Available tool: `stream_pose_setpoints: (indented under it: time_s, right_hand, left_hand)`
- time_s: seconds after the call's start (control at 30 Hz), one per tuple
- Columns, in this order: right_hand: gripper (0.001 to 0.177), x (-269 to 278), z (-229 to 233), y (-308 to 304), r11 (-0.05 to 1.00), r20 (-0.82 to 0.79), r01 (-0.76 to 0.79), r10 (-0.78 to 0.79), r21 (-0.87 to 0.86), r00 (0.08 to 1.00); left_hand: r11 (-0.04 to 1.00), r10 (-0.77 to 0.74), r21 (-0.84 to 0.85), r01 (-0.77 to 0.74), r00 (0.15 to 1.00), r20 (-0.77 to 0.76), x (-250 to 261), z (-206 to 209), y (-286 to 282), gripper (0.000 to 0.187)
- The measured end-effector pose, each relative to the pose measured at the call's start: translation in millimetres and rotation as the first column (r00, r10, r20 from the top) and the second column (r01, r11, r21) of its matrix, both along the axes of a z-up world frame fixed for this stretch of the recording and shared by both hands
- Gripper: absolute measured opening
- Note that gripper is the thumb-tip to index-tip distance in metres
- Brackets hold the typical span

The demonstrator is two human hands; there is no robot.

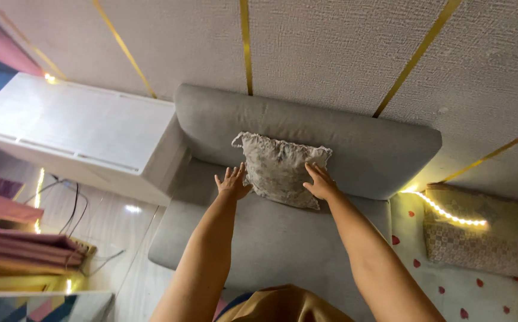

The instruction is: Arranging a sofa, placing a prayer mat, and moving wooden stools into position.

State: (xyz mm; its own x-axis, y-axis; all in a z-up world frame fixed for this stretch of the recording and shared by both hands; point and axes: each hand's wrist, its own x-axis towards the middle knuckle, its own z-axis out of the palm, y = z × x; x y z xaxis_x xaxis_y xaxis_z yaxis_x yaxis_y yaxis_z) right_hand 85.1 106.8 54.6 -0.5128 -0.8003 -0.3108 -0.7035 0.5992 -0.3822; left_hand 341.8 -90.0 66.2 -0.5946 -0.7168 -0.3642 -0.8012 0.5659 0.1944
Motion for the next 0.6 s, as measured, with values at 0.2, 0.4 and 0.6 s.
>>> stream_pose_setpoints:
  time_s: [0.2, 0.4, 0.6]
  right_hand:
    - [0.088, 8, -12, 41, 0.987, -0.049, -0.144, 0.141, -0.077, 0.989]
    - [0.088, 25, 2, 79, 0.97, -0.098, -0.242, 0.239, -0.018, 0.966]
    - [0.089, 68, 27, 110, 0.967, -0.064, -0.253, 0.254, 0.015, 0.965]
  left_hand:
    - [0.995, 0.1, -0.004, -0.1, 0.995, 0.019, 42, -5, 57, 0.099]
    - [0.985, 0.17, -0.034, -0.17, 0.985, 0.006, 71, -8, 113, 0.1]
    - [0.972, 0.234, 0.005, -0.233, 0.972, -0.026, 99, -8, 172, 0.099]
